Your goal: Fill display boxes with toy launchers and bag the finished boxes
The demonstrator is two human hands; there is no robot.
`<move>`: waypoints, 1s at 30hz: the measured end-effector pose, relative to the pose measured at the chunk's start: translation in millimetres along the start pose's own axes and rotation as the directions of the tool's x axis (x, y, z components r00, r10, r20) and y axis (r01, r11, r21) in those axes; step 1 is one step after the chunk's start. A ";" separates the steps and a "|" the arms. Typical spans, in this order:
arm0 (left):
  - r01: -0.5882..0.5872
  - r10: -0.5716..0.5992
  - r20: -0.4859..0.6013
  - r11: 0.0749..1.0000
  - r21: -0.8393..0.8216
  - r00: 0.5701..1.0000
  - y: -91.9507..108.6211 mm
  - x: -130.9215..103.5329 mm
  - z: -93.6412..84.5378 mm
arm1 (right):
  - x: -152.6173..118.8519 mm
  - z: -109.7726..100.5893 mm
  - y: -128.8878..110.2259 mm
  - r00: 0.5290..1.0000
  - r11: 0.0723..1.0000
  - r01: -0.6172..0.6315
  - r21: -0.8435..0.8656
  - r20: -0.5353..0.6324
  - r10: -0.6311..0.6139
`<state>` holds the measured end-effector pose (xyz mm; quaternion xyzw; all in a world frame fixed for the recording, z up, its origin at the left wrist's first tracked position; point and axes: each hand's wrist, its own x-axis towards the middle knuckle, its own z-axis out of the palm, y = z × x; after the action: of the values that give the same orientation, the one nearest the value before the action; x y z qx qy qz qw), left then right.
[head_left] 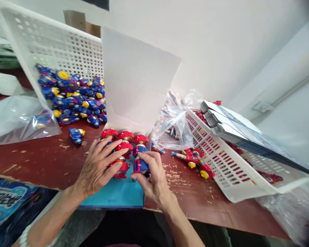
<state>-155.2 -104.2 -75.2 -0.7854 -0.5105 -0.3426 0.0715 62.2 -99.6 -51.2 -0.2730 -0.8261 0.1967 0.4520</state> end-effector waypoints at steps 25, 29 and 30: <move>0.027 -0.026 0.050 0.999 -0.025 0.998 -1.9 4.8 -3.7 | 5.8 -18.2 90.7 0.886 0.832 -0.464 -0.303 -0.173 0.431; 0.075 -0.072 0.076 0.997 -0.034 0.994 1.3 5.2 -6.8 | 16.8 -10.0 146.7 0.842 0.744 -0.531 -0.404 -0.153 0.518; 0.082 -0.079 0.087 0.996 -0.033 0.993 1.8 4.9 -7.4 | 16.1 -6.8 153.5 0.834 0.733 -0.542 -0.412 -0.156 0.529</move>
<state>-155.9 -104.8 -66.2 -0.7793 -0.5379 -0.3207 0.0215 102.9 29.9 -125.2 -0.5964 -0.7284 0.1229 0.3140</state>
